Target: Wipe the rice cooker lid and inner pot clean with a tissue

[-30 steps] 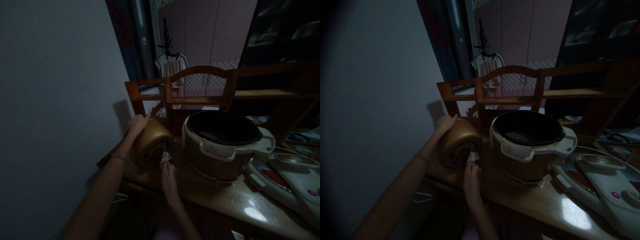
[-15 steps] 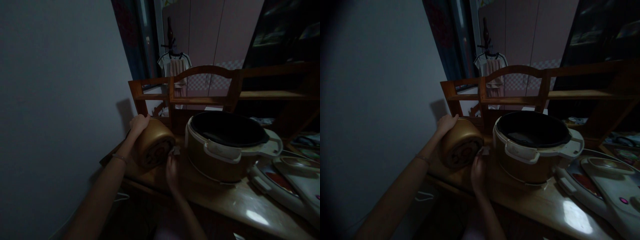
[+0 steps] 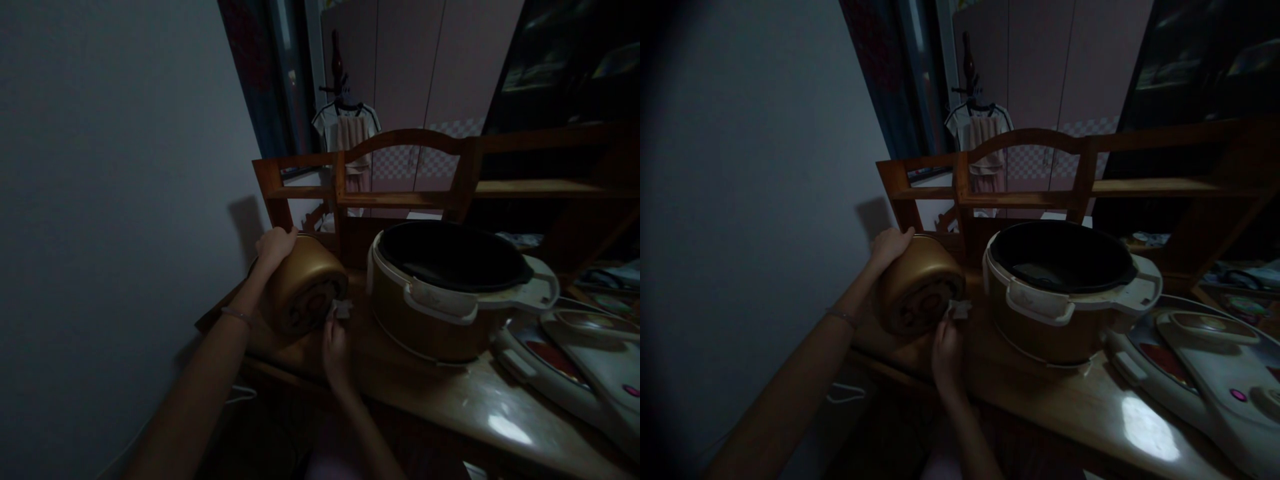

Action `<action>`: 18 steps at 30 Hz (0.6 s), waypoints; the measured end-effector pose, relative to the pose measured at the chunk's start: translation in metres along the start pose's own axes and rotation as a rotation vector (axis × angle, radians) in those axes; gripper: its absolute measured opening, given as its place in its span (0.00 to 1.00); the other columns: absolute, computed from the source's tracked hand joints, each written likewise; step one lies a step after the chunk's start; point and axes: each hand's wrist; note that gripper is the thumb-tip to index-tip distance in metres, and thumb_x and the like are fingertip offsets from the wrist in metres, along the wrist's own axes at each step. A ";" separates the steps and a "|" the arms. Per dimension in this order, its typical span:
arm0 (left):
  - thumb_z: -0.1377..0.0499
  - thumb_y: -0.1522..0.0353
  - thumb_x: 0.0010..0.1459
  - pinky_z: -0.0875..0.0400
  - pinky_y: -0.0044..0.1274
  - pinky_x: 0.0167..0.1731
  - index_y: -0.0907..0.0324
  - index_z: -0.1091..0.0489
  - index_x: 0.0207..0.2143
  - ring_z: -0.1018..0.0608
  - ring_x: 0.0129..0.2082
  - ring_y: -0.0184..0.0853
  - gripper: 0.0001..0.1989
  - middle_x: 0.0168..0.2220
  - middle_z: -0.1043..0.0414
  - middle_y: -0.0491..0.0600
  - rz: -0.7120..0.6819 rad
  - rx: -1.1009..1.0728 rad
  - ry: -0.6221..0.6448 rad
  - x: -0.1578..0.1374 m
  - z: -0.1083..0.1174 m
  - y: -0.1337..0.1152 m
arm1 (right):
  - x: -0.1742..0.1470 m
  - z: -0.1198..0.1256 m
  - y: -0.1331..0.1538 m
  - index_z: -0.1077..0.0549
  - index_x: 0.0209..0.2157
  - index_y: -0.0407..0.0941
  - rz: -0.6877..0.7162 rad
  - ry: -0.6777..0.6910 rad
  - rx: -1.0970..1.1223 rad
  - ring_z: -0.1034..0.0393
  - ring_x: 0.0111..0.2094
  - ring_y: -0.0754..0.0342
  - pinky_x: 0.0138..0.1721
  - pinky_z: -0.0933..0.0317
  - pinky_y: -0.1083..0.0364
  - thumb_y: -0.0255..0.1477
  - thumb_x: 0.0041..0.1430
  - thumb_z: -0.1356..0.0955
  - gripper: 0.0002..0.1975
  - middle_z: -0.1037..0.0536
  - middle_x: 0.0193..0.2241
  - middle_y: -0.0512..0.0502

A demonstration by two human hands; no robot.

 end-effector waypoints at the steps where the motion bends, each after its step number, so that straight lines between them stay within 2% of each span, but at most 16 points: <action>1: 0.55 0.48 0.61 0.30 0.39 0.46 0.67 0.24 0.46 0.23 0.50 0.56 0.35 0.49 0.25 0.69 -0.002 0.000 0.000 0.000 0.000 0.000 | -0.002 -0.001 0.001 0.23 0.43 0.37 -0.011 0.010 0.006 0.26 0.27 0.53 0.29 0.36 0.60 0.41 0.72 0.50 0.31 0.23 0.25 0.42; 7: 0.54 0.48 0.61 0.30 0.40 0.46 0.68 0.24 0.47 0.24 0.51 0.57 0.34 0.50 0.25 0.69 -0.005 -0.001 -0.004 0.000 0.000 -0.002 | -0.012 -0.004 0.006 0.25 0.50 0.35 -0.088 0.092 0.025 0.32 0.20 0.55 0.22 0.45 0.61 0.41 0.71 0.49 0.31 0.27 0.20 0.48; 10: 0.54 0.48 0.61 0.30 0.38 0.46 0.68 0.24 0.47 0.23 0.51 0.56 0.34 0.49 0.25 0.69 -0.002 -0.002 -0.006 -0.001 0.001 -0.002 | -0.014 -0.002 0.007 0.23 0.46 0.37 -0.114 0.105 0.041 0.33 0.19 0.55 0.21 0.49 0.60 0.42 0.70 0.48 0.30 0.26 0.20 0.47; 13: 0.54 0.48 0.61 0.30 0.37 0.46 0.68 0.24 0.46 0.23 0.51 0.55 0.34 0.49 0.25 0.69 0.001 -0.002 -0.004 -0.001 0.001 -0.002 | -0.013 0.005 0.009 0.21 0.34 0.41 -0.162 0.104 0.069 0.32 0.20 0.54 0.22 0.47 0.59 0.44 0.69 0.46 0.30 0.26 0.20 0.46; 15: 0.54 0.48 0.61 0.30 0.37 0.45 0.68 0.24 0.46 0.23 0.50 0.55 0.34 0.49 0.24 0.69 0.000 -0.003 0.001 -0.001 0.001 -0.002 | -0.010 0.012 0.012 0.22 0.30 0.42 -0.209 0.088 0.077 0.30 0.22 0.52 0.24 0.45 0.58 0.46 0.69 0.45 0.30 0.24 0.21 0.44; 18: 0.55 0.48 0.61 0.30 0.39 0.45 0.67 0.24 0.47 0.23 0.50 0.57 0.35 0.49 0.24 0.68 -0.005 -0.004 0.003 -0.001 0.000 0.000 | -0.003 0.024 0.022 0.21 0.36 0.43 -0.263 0.046 0.150 0.24 0.32 0.47 0.31 0.38 0.56 0.45 0.69 0.46 0.29 0.19 0.29 0.41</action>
Point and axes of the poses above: each hand's wrist, its own x-axis towards the middle knuckle, its own z-axis out of the back of the hand, y = z × x
